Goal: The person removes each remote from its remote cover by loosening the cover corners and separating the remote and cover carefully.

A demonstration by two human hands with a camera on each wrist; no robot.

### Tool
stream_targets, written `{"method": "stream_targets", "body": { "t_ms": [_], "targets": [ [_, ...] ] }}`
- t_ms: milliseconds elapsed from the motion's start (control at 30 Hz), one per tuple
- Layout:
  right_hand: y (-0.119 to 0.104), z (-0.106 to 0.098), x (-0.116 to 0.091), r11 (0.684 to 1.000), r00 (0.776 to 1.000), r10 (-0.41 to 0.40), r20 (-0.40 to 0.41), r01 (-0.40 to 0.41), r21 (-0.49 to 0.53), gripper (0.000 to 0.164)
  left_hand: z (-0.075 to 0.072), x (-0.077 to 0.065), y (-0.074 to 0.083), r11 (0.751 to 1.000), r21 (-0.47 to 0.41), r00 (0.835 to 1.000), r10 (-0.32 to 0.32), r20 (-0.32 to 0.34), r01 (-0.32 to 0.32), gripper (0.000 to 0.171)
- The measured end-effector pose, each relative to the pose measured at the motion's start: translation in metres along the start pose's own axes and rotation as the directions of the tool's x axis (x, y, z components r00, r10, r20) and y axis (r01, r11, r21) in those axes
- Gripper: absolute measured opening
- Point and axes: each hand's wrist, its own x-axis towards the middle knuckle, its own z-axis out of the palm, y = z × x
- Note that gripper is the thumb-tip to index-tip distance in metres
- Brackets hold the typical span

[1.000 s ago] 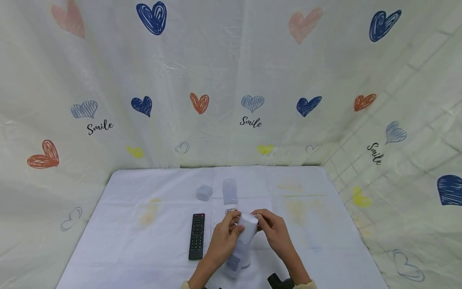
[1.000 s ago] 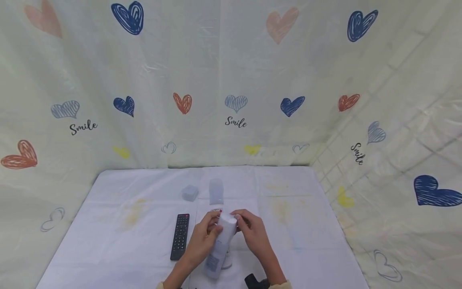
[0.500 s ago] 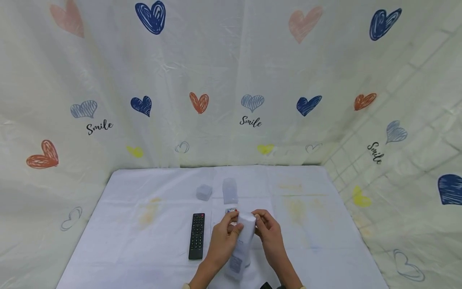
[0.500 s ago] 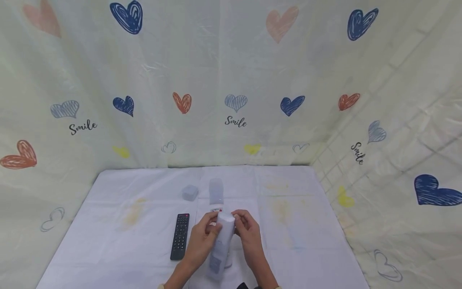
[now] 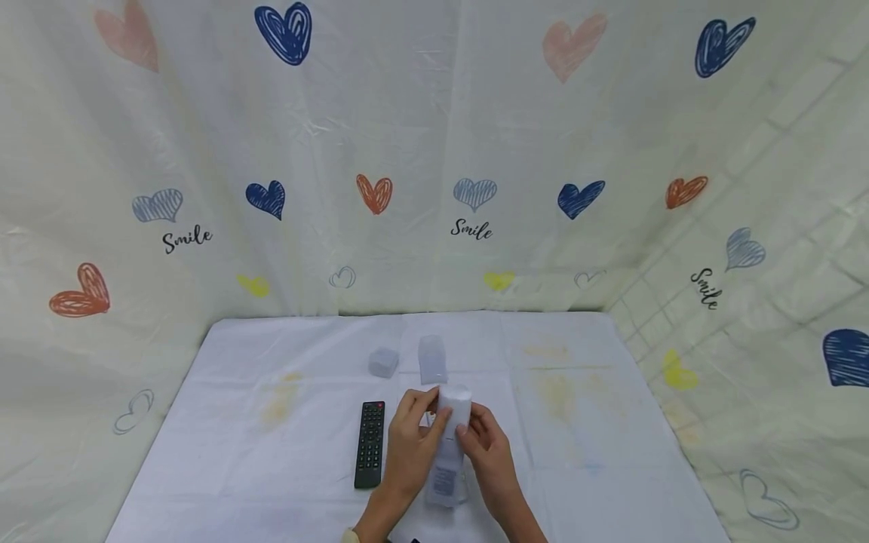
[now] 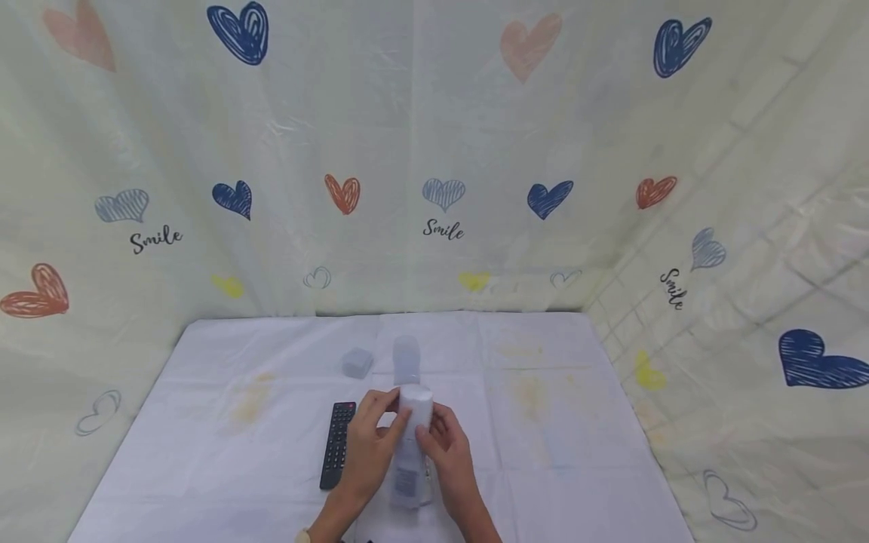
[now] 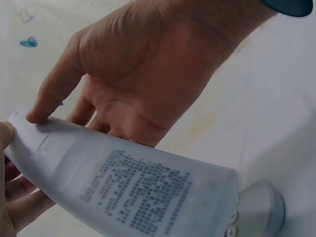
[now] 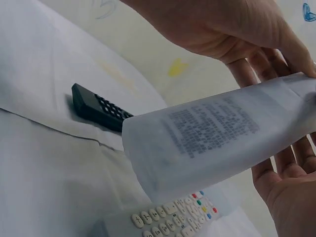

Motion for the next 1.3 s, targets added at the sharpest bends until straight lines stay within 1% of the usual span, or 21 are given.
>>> {"method": "stream_targets", "body": {
  "t_ms": [67,133,167,233,300,333,367,467,500,533,567,600,633,800,967,1033,1100,1300],
  "targets": [
    [0.002,0.002,-0.001,1.000,1.000,-0.010,-0.004,0.010,-0.016,0.045,-0.001,0.001,-0.001,0.997,0.052,0.999,0.049,-0.008,-0.049,0.037],
    [0.002,0.003,-0.002,0.999,0.999,-0.031,-0.010,0.031,-0.031,0.049,-0.002,0.003,-0.003,0.985,0.131,0.993,0.116,-0.011,-0.114,0.036],
    [0.002,0.004,-0.002,0.998,0.999,-0.044,-0.016,0.043,-0.044,0.050,-0.003,0.004,-0.003,0.972,0.179,0.987,0.157,-0.012,-0.153,0.035],
    [0.001,0.005,-0.002,0.996,0.998,-0.062,-0.032,0.060,-0.068,0.050,-0.005,0.006,-0.004,0.931,0.277,0.968,0.250,-0.013,-0.236,0.033],
    [0.000,0.006,-0.003,0.994,0.996,-0.078,-0.039,0.074,-0.078,0.050,-0.007,0.008,-0.005,0.870,0.373,0.935,0.355,-0.020,-0.322,0.029],
    [-0.001,0.007,-0.003,0.994,0.996,-0.081,-0.040,0.078,-0.080,0.050,-0.008,0.010,-0.005,0.839,0.409,0.914,0.405,-0.025,-0.360,0.028],
    [-0.002,0.007,-0.003,0.993,0.996,-0.086,-0.040,0.082,-0.081,0.049,-0.009,0.011,-0.006,0.809,0.438,0.892,0.450,-0.030,-0.393,0.025],
    [-0.004,0.009,-0.003,0.991,0.995,-0.101,-0.026,0.099,-0.088,0.049,-0.011,0.016,-0.007,0.736,0.490,0.829,0.557,-0.046,-0.467,0.016],
    [-0.004,0.009,-0.003,0.990,0.994,-0.106,-0.018,0.104,-0.094,0.049,-0.012,0.017,-0.007,0.722,0.496,0.813,0.579,-0.052,-0.483,0.013],
    [-0.004,0.010,-0.003,0.989,0.993,-0.115,-0.011,0.113,-0.099,0.049,-0.012,0.019,-0.007,0.711,0.500,0.802,0.595,-0.054,-0.493,0.012],
    [-0.004,0.010,-0.003,0.987,0.992,-0.124,-0.006,0.123,-0.103,0.049,-0.013,0.020,-0.007,0.706,0.501,0.795,0.604,-0.056,-0.501,0.010],
    [-0.004,0.010,-0.003,0.986,0.991,-0.131,0.000,0.130,-0.108,0.049,-0.013,0.021,-0.008,0.704,0.499,0.791,0.608,-0.058,-0.505,0.009],
    [-0.004,0.010,-0.003,0.984,0.991,-0.136,0.004,0.135,-0.114,0.048,-0.013,0.021,-0.008,0.706,0.498,0.793,0.606,-0.058,-0.503,0.009],
    [-0.001,0.008,-0.004,0.981,0.990,-0.141,0.007,0.141,-0.135,0.048,-0.013,0.021,-0.011,0.742,0.492,0.834,0.549,-0.053,-0.456,0.012],
    [0.000,0.005,-0.006,0.980,0.991,-0.136,0.009,0.136,-0.147,0.048,-0.012,0.021,-0.013,0.789,0.472,0.876,0.477,-0.067,-0.394,0.012],
    [0.000,0.005,-0.006,0.980,0.991,-0.133,0.009,0.133,-0.149,0.048,-0.012,0.021,-0.012,0.813,0.451,0.891,0.447,-0.075,-0.369,0.012],
    [-0.001,0.004,-0.007,0.981,0.992,-0.126,0.004,0.125,-0.148,0.048,-0.012,0.021,-0.012,0.830,0.437,0.902,0.422,-0.086,-0.347,0.012],
    [-0.001,0.002,-0.008,0.984,0.995,-0.100,0.004,0.100,-0.145,0.047,-0.013,0.021,-0.008,0.869,0.403,0.924,0.362,-0.121,-0.287,0.010]
  ]
}}
